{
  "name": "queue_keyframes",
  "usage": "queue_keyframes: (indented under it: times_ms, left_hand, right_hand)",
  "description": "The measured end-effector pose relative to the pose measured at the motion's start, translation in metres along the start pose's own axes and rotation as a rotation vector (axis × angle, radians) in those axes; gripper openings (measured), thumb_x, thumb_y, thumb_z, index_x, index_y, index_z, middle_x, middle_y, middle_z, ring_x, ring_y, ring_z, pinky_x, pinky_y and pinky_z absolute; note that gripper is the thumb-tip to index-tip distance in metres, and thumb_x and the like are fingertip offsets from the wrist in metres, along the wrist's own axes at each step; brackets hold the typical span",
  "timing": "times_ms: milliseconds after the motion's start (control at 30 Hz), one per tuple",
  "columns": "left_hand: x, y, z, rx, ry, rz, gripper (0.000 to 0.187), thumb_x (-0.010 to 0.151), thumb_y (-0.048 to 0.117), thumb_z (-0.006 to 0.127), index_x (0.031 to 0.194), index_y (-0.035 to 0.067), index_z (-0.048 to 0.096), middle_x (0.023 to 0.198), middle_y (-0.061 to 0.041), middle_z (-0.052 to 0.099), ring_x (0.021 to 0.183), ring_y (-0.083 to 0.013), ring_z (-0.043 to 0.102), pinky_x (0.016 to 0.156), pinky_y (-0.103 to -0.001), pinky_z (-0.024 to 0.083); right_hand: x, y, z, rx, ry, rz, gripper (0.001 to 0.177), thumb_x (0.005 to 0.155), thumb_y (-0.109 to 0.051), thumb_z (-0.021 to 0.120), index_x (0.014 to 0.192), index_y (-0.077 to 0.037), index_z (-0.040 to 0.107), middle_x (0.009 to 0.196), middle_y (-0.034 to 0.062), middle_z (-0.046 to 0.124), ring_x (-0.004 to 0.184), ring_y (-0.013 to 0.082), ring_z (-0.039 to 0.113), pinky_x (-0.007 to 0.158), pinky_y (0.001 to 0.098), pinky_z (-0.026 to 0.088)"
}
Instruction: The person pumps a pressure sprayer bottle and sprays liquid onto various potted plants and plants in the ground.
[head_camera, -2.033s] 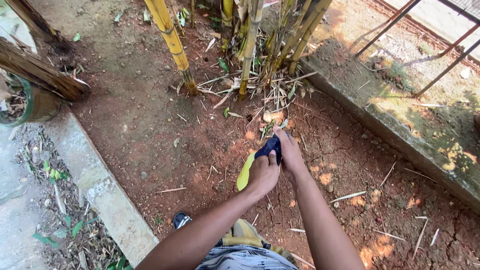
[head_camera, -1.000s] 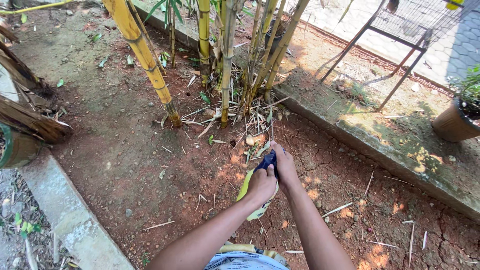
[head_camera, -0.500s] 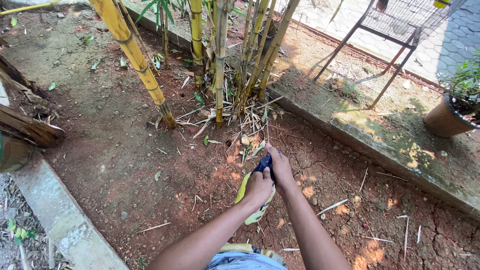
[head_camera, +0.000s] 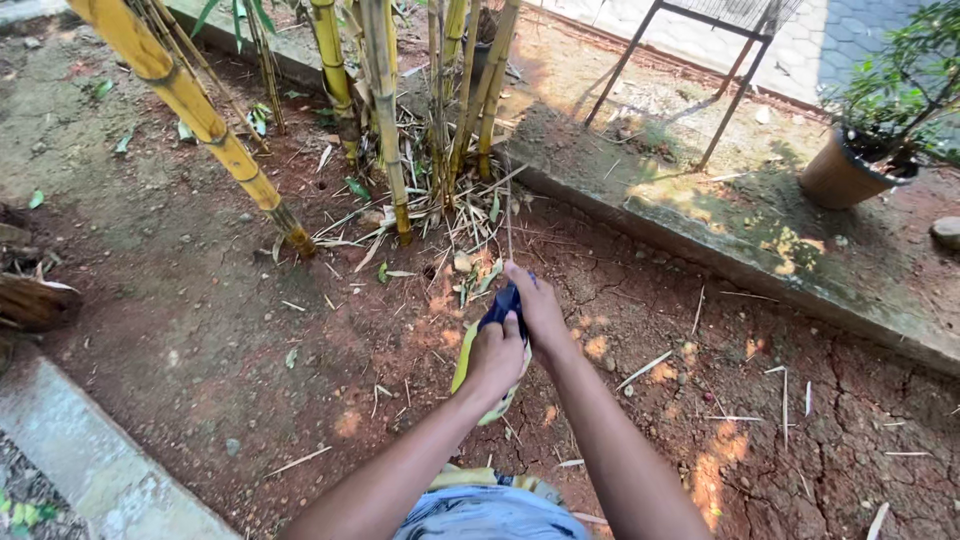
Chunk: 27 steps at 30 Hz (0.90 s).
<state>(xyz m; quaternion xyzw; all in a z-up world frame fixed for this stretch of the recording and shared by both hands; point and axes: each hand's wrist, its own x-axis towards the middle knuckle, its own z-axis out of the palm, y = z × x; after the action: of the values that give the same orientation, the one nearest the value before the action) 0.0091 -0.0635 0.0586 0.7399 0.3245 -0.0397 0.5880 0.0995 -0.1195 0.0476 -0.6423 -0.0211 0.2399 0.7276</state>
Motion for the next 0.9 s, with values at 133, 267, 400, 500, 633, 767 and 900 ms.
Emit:
queue_keyframes:
  times_ms: [133, 267, 400, 500, 633, 767, 900]
  left_hand:
    - [-0.008, 0.001, 0.005, -0.037, -0.042, 0.002, 0.056, 0.108, 0.041, 0.037, 0.072, 0.006, 0.061, 0.061, -0.003, 0.062, 0.054, -0.0162, 0.062, 0.054, -0.036, 0.047]
    - [-0.009, 0.001, 0.003, -0.282, -0.125, 0.053, 0.047, 0.11, 0.037, 0.039, 0.078, 0.006, 0.057, 0.063, -0.002, 0.059, 0.053, -0.0154, 0.056, 0.051, -0.034, 0.048]
    - [-0.01, -0.005, 0.004, -0.192, -0.074, 0.109, 0.051, 0.109, 0.037, 0.04, 0.075, 0.002, 0.057, 0.06, -0.004, 0.059, 0.05, -0.015, 0.057, 0.048, -0.032, 0.046]
    - [-0.014, -0.012, 0.004, -0.245, -0.082, 0.072, 0.049, 0.108, 0.037, 0.042, 0.076, 0.003, 0.057, 0.06, -0.003, 0.058, 0.05, -0.0145, 0.056, 0.048, -0.033, 0.045]
    - [-0.016, -0.023, 0.003, -0.259, -0.073, 0.038, 0.049, 0.108, 0.036, 0.043, 0.077, 0.001, 0.058, 0.06, -0.003, 0.058, 0.049, -0.0144, 0.055, 0.048, -0.033, 0.045]
    - [-0.016, -0.034, -0.002, -0.367, -0.082, 0.034, 0.042, 0.107, 0.032, 0.048, 0.08, 0.002, 0.058, 0.062, -0.002, 0.057, 0.049, -0.0127, 0.054, 0.046, -0.03, 0.045]
    - [-0.013, -0.04, -0.012, -0.619, -0.159, 0.01, 0.038, 0.107, 0.029, 0.05, 0.082, 0.001, 0.053, 0.063, -0.004, 0.055, 0.048, -0.0135, 0.054, 0.042, -0.029, 0.044]
  right_hand:
    - [-0.013, -0.016, -0.004, -0.008, 0.015, 0.052, 0.044, 0.093, -0.048, 0.064, 0.08, -0.006, 0.062, 0.065, -0.0004, 0.058, 0.054, 0.012, 0.053, 0.051, 0.0293, 0.044]
    - [-0.021, -0.034, -0.003, -0.045, 0.005, 0.043, 0.042, 0.095, -0.048, 0.063, 0.082, -0.008, 0.059, 0.065, 0.0003, 0.057, 0.054, 0.0131, 0.051, 0.05, 0.0304, 0.043]
    - [-0.025, -0.024, -0.002, -0.026, -0.022, -0.038, 0.038, 0.095, -0.046, 0.063, 0.089, -0.008, 0.063, 0.07, -0.0008, 0.059, 0.059, 0.0106, 0.054, 0.056, 0.0292, 0.046]
    - [-0.022, -0.014, -0.003, -0.037, 0.001, -0.042, 0.039, 0.095, -0.046, 0.064, 0.089, -0.007, 0.063, 0.071, -0.0009, 0.057, 0.06, 0.0107, 0.052, 0.056, 0.0295, 0.045]
    - [-0.03, -0.006, -0.003, -0.023, -0.057, 0.041, 0.043, 0.093, -0.049, 0.063, 0.088, -0.006, 0.064, 0.07, -0.0004, 0.059, 0.059, 0.0111, 0.053, 0.055, 0.03, 0.044]
    - [-0.035, -0.002, 0.005, -0.073, -0.038, 0.095, 0.04, 0.093, -0.05, 0.064, 0.09, -0.01, 0.062, 0.071, -0.0022, 0.058, 0.06, 0.0092, 0.054, 0.056, 0.0291, 0.046]
    - [-0.032, 0.002, 0.013, -0.121, -0.097, 0.081, 0.048, 0.095, -0.052, 0.062, 0.084, -0.006, 0.061, 0.067, -0.0013, 0.057, 0.055, 0.0104, 0.051, 0.051, 0.0302, 0.042]
